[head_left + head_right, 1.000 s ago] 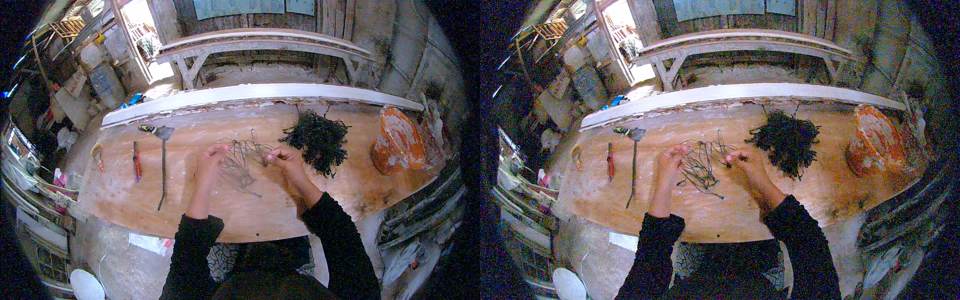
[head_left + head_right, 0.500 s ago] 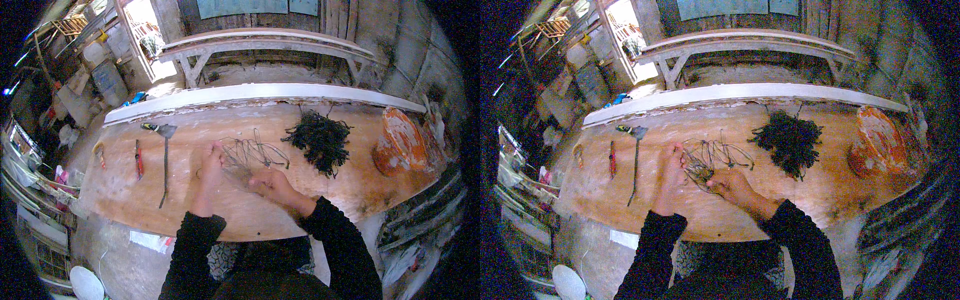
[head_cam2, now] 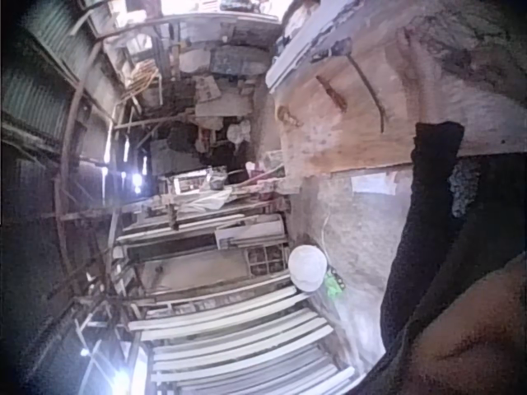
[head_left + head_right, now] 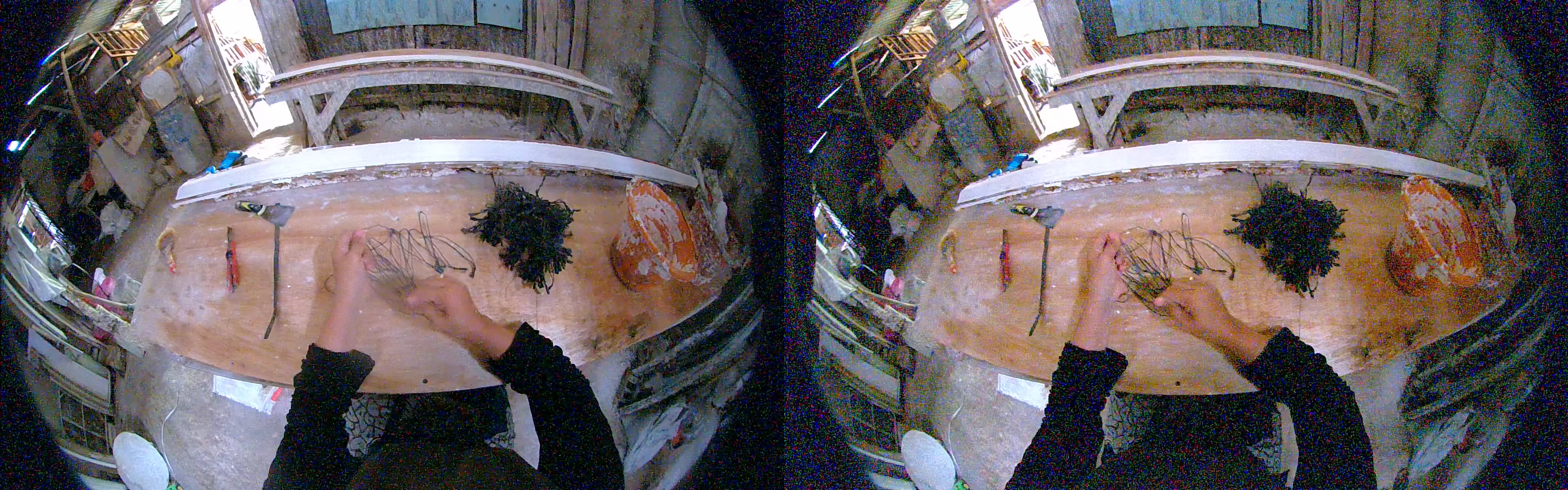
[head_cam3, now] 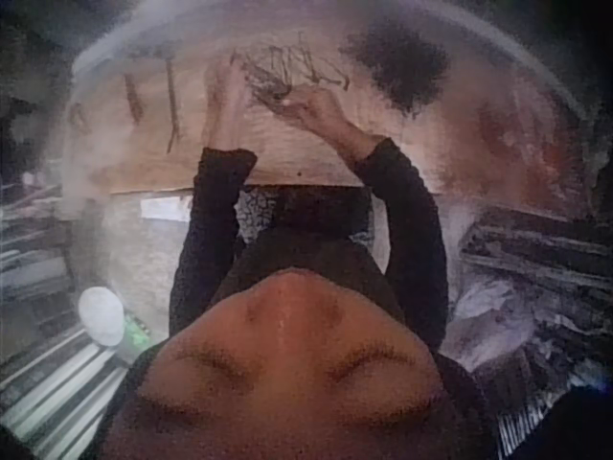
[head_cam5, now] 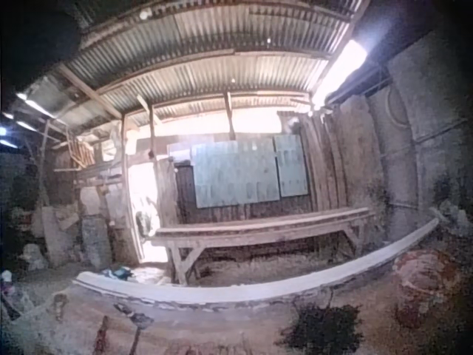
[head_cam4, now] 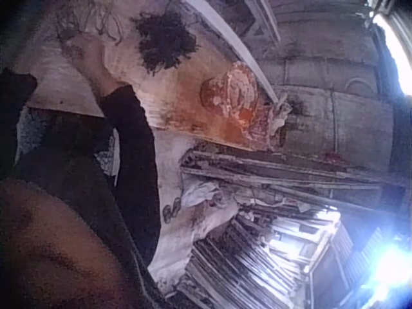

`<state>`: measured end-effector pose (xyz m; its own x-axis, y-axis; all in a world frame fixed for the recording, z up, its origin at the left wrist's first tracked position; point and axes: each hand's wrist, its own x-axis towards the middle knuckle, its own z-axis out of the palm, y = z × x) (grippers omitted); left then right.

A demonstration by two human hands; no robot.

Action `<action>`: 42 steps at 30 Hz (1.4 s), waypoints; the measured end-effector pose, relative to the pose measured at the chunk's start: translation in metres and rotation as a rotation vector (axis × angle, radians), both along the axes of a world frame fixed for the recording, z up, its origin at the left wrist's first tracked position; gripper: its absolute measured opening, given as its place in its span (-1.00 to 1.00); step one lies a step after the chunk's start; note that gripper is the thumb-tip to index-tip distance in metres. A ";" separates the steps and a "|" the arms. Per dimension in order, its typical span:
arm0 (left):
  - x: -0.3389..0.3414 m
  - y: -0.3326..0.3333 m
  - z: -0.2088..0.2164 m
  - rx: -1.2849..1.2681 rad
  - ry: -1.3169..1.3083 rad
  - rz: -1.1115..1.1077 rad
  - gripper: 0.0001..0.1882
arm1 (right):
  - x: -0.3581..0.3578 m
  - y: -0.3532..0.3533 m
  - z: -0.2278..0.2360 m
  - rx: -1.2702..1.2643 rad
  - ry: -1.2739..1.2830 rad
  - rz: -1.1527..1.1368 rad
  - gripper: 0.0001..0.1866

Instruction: The person separates tangled black cords on a wooden workbench by hand. They pick up individual strands, untangle them, and place them into a growing pile on the right side of the table.

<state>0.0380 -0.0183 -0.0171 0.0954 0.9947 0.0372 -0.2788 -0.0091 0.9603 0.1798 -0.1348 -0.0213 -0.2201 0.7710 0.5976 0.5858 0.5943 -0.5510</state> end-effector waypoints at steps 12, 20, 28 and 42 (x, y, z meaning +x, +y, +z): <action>-0.092 0.072 -0.024 0.459 0.541 0.199 -0.72 | 0.044 0.020 -0.011 -0.133 0.081 -0.541 -0.81; -0.166 0.080 -0.066 -0.069 1.379 0.609 -0.63 | 0.036 0.019 0.005 -0.168 0.058 -0.629 -0.77; -0.154 0.073 -0.051 0.053 1.229 0.478 -0.66 | 0.037 0.021 -0.011 -0.172 0.220 -0.478 -0.84; -0.067 0.006 0.034 0.006 0.006 -0.402 -0.65 | 0.035 0.022 -0.017 -0.227 0.459 -0.370 -0.85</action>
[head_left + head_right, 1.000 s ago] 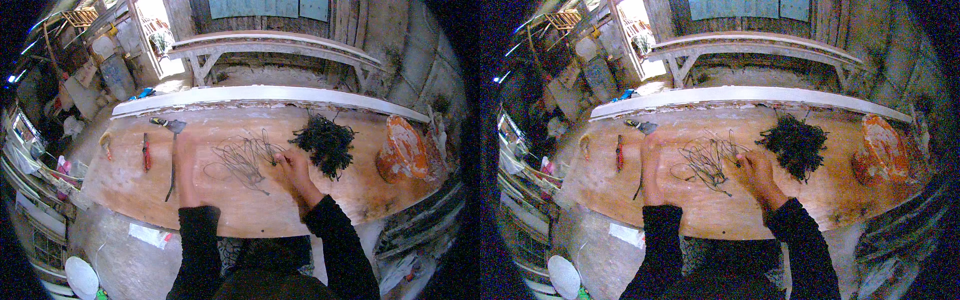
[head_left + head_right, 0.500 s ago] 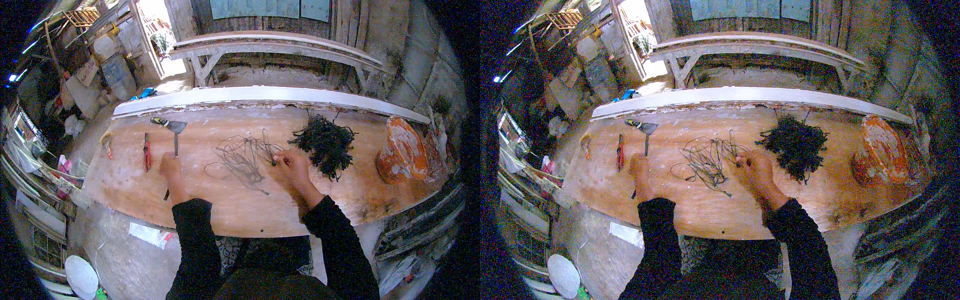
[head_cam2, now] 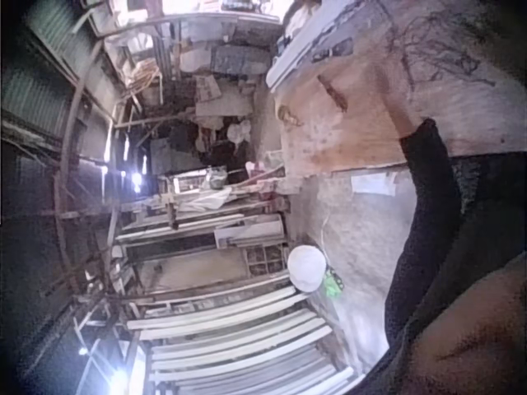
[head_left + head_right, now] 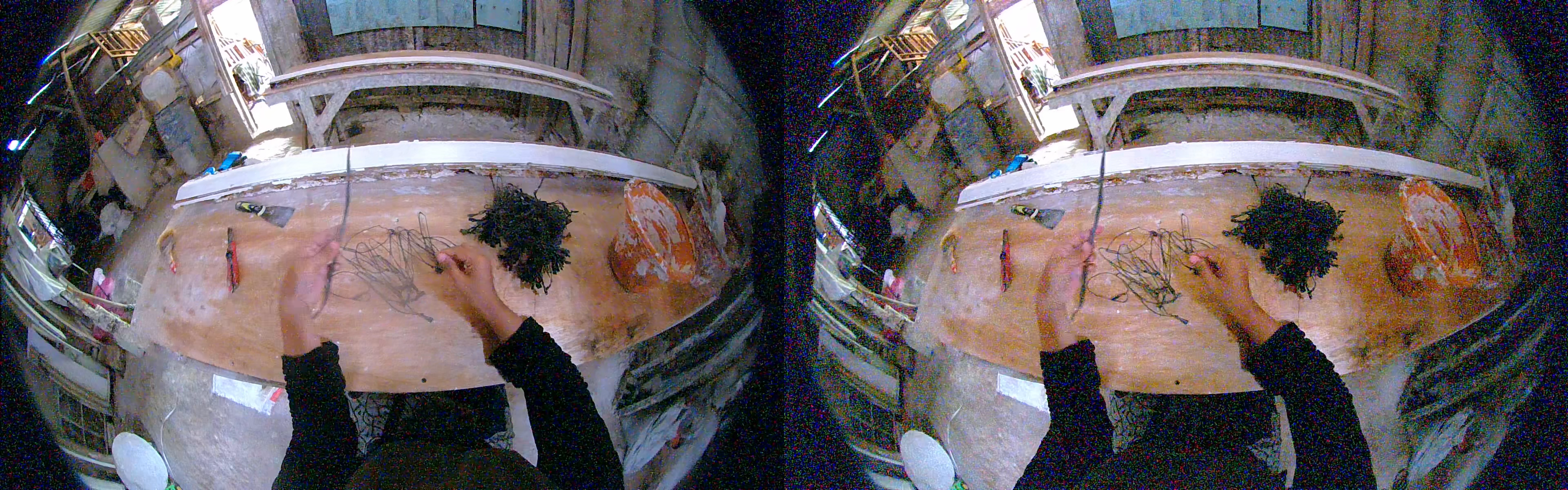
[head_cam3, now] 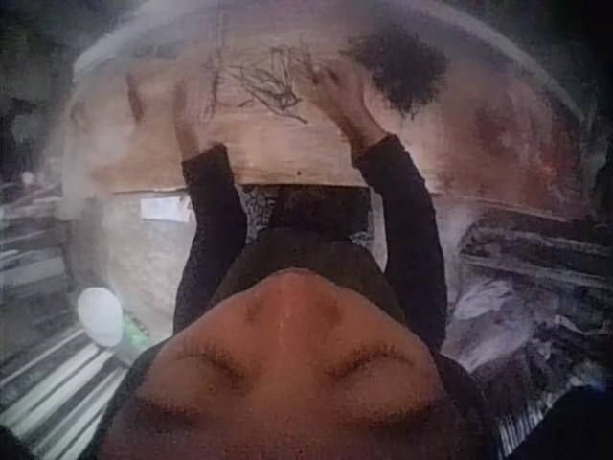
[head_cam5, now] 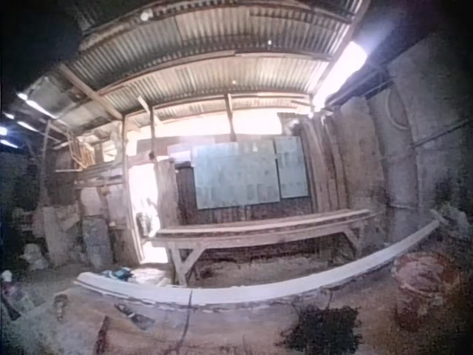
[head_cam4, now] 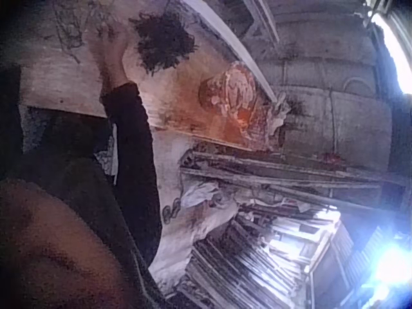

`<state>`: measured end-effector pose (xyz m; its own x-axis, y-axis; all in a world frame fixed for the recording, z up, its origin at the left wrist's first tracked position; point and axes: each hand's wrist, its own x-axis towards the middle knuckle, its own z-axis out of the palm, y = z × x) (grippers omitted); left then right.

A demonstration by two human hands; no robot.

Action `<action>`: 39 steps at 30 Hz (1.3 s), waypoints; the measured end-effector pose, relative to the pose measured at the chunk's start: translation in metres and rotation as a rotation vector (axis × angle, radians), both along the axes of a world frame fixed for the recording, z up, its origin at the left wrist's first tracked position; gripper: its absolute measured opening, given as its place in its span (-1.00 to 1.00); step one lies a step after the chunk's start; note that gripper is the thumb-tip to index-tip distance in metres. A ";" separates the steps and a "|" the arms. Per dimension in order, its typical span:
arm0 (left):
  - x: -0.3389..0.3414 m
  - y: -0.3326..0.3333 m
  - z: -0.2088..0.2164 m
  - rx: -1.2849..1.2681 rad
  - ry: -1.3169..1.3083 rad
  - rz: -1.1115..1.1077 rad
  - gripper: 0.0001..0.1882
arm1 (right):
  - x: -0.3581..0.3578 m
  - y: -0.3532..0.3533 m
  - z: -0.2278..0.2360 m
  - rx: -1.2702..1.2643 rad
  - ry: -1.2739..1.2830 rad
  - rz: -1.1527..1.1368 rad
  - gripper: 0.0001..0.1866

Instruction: The person separates tangled black cords on a wooden workbench by hand. They pick up individual strands, untangle them, and place them into a growing pile on the right side of the table.

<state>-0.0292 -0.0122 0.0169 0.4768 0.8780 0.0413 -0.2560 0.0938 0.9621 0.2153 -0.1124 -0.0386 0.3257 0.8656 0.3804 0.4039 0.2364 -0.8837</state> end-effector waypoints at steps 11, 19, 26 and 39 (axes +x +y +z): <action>0.110 -0.045 -0.011 -0.184 -0.044 -0.225 -0.93 | 0.000 -0.008 0.020 -0.020 0.546 0.281 -0.80; 0.108 -0.046 -0.034 -0.170 0.147 -0.176 -0.89 | -0.003 -0.004 0.017 -0.046 0.587 0.308 -0.85; 0.109 -0.055 -0.027 0.238 0.333 -0.045 -0.83 | -0.002 -0.009 0.018 -0.074 0.647 0.336 -0.91; 0.106 -0.058 -0.023 0.077 0.235 -0.144 -0.81 | 0.001 -0.009 0.021 -0.067 0.614 0.323 -0.95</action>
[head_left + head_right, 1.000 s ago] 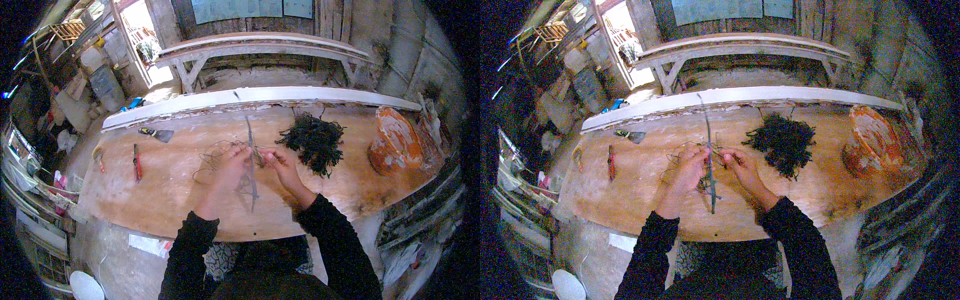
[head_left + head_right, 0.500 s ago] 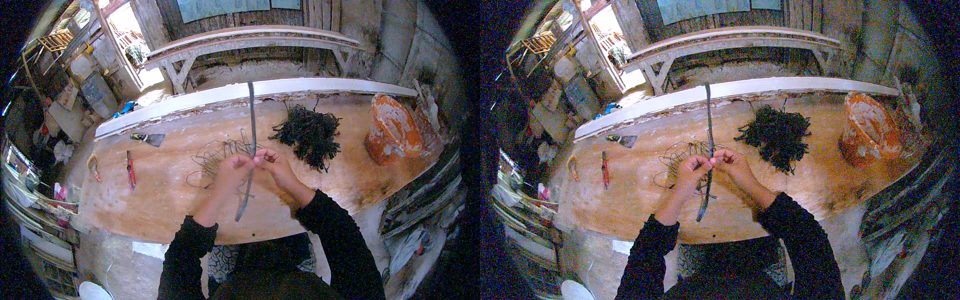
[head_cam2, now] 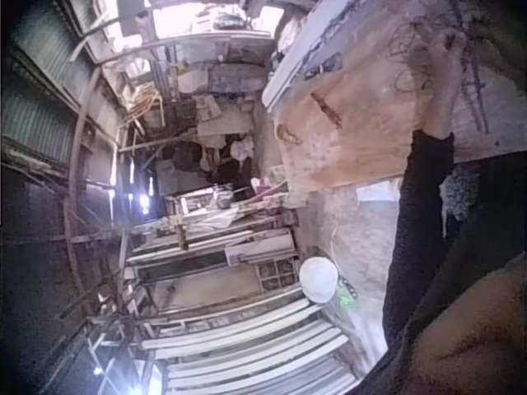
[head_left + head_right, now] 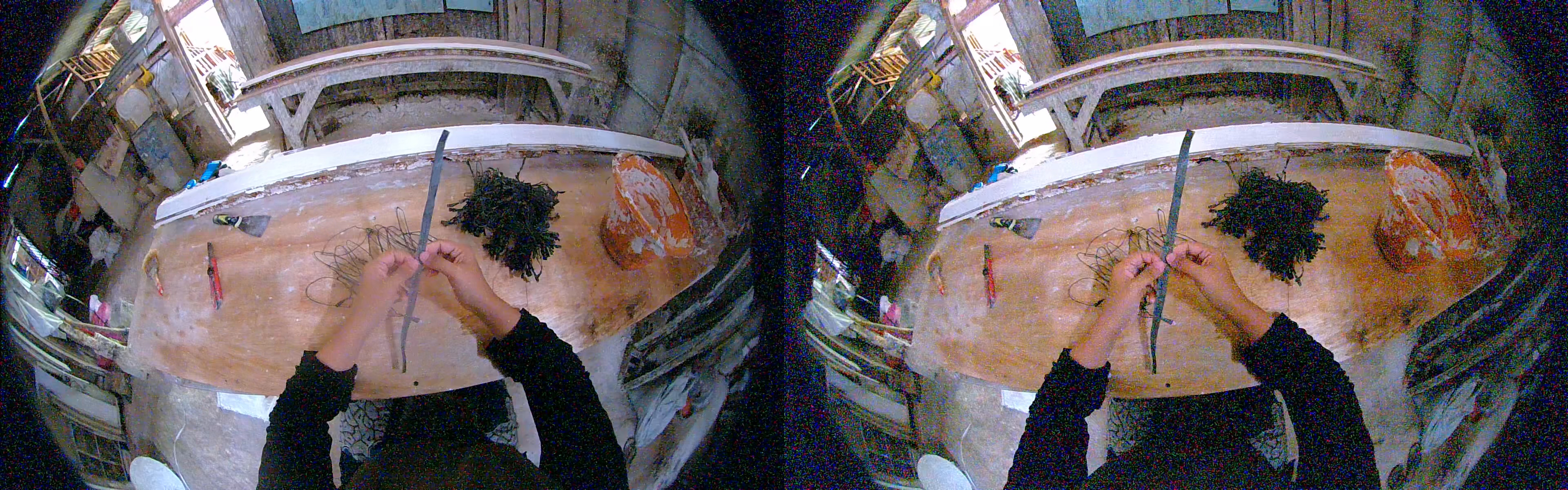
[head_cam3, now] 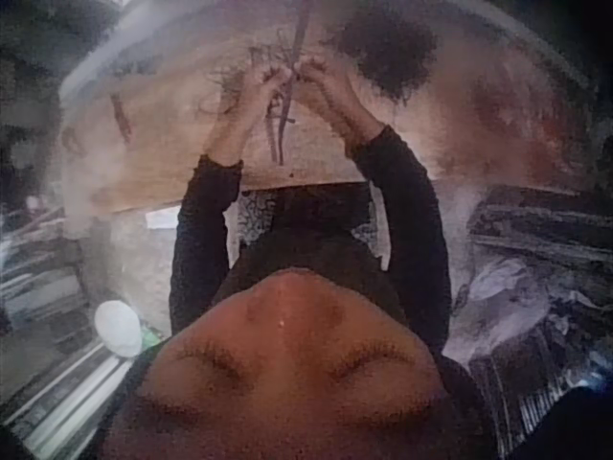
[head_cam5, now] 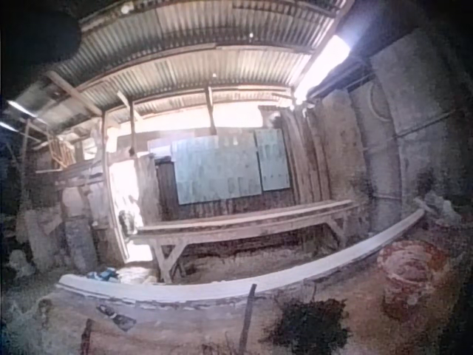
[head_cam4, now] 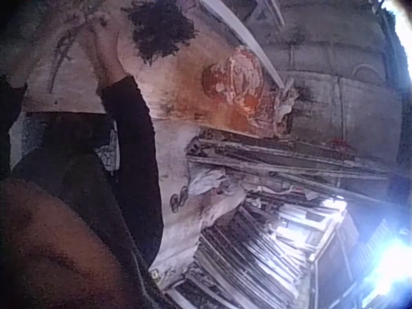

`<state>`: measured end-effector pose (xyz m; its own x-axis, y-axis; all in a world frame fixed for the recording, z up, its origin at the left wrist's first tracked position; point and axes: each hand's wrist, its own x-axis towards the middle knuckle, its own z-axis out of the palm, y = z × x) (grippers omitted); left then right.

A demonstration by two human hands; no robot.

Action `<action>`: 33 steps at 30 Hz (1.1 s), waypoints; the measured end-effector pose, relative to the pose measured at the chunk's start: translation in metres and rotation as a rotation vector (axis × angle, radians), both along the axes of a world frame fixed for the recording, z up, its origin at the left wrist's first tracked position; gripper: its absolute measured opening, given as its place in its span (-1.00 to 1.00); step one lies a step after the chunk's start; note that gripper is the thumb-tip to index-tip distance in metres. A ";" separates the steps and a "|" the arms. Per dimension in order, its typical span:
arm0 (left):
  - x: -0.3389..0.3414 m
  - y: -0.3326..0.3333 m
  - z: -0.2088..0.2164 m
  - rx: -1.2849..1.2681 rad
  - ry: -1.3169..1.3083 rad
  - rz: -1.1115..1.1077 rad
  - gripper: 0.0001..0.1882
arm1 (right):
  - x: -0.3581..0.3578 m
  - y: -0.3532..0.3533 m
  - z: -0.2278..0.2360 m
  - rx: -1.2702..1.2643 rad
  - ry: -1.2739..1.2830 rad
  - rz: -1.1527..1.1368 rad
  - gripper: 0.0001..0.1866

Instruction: The person separates tangled black cords on a wooden workbench by hand. They pick up individual strands, untangle them, and place them into a growing pile on the right side of the table.

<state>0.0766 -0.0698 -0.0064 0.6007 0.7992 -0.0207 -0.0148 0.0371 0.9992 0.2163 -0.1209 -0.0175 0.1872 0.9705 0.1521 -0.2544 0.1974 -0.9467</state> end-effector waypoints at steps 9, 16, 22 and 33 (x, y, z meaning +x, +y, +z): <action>0.000 0.001 -0.001 -0.086 -0.047 -0.067 -0.81 | 0.004 0.003 -0.007 0.048 -0.006 0.027 -0.97; -0.002 0.001 0.003 -0.161 -0.095 -0.098 -0.81 | 0.004 0.004 -0.009 0.005 0.119 0.122 -0.92; 0.000 0.000 0.004 -0.246 -0.176 -0.099 -0.89 | -0.001 -0.002 0.007 -0.050 0.230 0.139 -0.89; -0.004 0.007 -0.006 -0.307 -0.244 -0.121 -0.91 | -0.001 0.000 0.005 0.011 0.210 0.153 -0.84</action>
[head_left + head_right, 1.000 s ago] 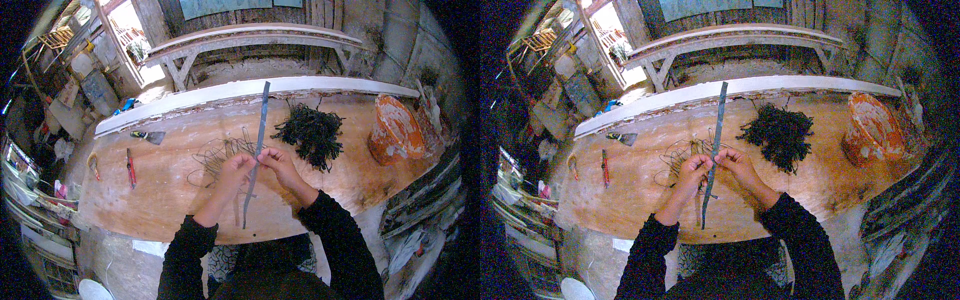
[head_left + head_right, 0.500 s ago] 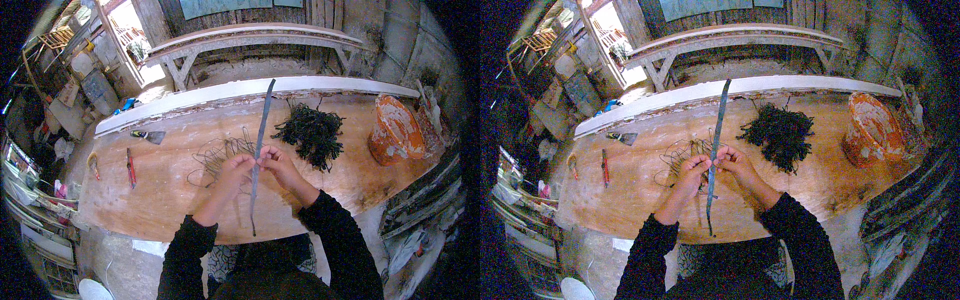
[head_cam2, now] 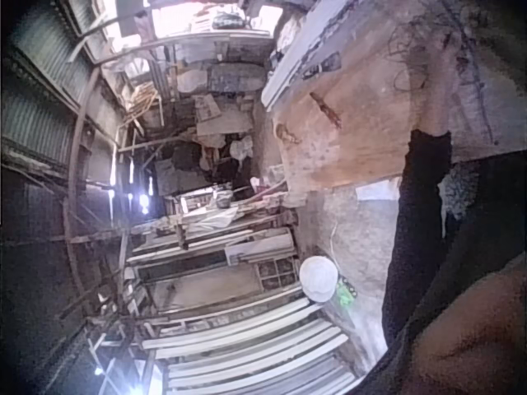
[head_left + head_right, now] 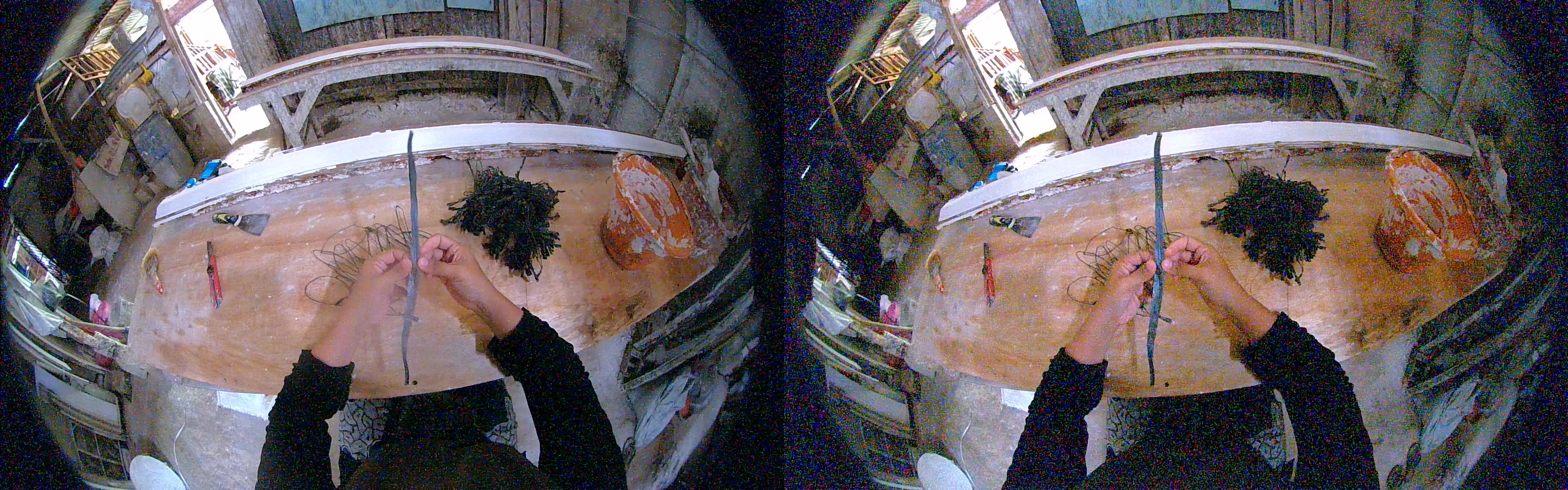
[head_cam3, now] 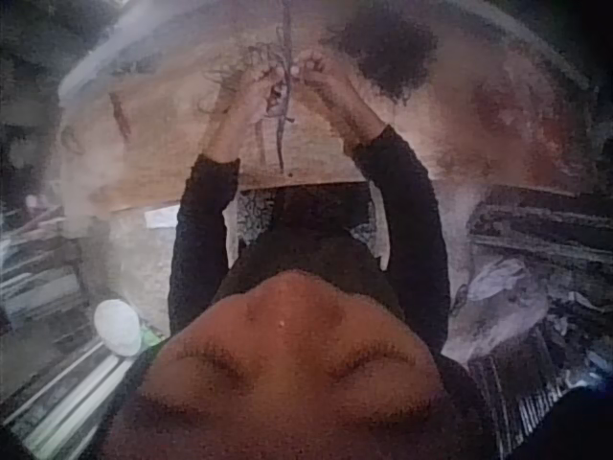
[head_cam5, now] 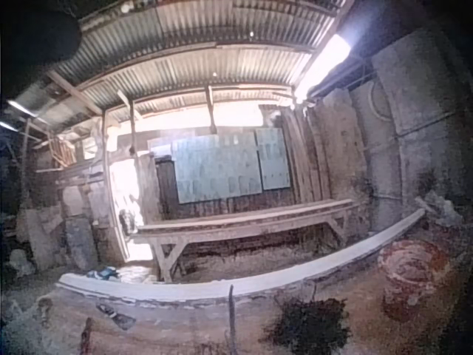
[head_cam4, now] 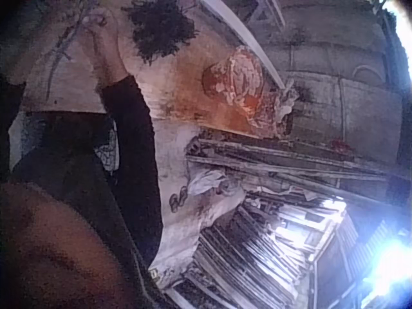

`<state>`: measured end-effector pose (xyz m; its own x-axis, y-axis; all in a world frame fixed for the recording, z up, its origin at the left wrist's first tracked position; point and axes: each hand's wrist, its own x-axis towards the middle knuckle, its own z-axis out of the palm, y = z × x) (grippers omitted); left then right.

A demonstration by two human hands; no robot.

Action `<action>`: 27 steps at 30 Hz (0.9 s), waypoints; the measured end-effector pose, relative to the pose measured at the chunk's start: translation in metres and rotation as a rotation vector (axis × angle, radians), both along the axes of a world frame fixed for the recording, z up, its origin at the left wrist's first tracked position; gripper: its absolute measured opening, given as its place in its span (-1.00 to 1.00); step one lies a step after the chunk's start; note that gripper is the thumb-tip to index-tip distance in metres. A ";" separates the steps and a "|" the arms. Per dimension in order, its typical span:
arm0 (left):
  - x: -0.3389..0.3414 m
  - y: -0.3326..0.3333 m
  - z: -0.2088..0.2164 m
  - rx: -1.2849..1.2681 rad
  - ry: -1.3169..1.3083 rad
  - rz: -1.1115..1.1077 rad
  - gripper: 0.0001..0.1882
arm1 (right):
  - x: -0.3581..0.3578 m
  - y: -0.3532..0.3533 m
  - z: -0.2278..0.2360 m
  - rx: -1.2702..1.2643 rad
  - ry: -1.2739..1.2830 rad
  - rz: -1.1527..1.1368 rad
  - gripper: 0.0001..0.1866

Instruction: The person separates tangled black cords on a wooden workbench by hand. They pick up individual strands, untangle them, and place them into a growing pile on the right side of the table.

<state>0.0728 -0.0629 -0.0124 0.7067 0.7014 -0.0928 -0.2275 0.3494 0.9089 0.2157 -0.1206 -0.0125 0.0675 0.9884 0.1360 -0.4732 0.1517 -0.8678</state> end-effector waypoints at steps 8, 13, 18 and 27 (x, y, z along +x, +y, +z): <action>0.003 -0.003 0.000 0.363 0.198 0.143 -0.92 | 0.004 0.003 -0.004 0.076 -0.157 -0.131 -0.84; 0.007 -0.003 -0.004 0.487 0.204 0.234 -0.93 | 0.001 0.000 -0.001 0.108 -0.281 -0.142 -0.84; 0.002 0.000 0.001 0.403 0.194 0.194 -0.93 | 0.000 -0.002 0.001 0.104 -0.274 -0.049 -0.86; 0.003 0.000 -0.002 0.367 0.215 0.197 -0.91 | -0.004 -0.003 -0.001 0.148 -0.429 -0.185 -0.93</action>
<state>0.0757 -0.0627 -0.0140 0.5489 0.8340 0.0568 -0.0502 -0.0349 0.9981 0.2116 -0.1234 -0.0139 0.1471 0.9330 0.3284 -0.0308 0.3361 -0.9413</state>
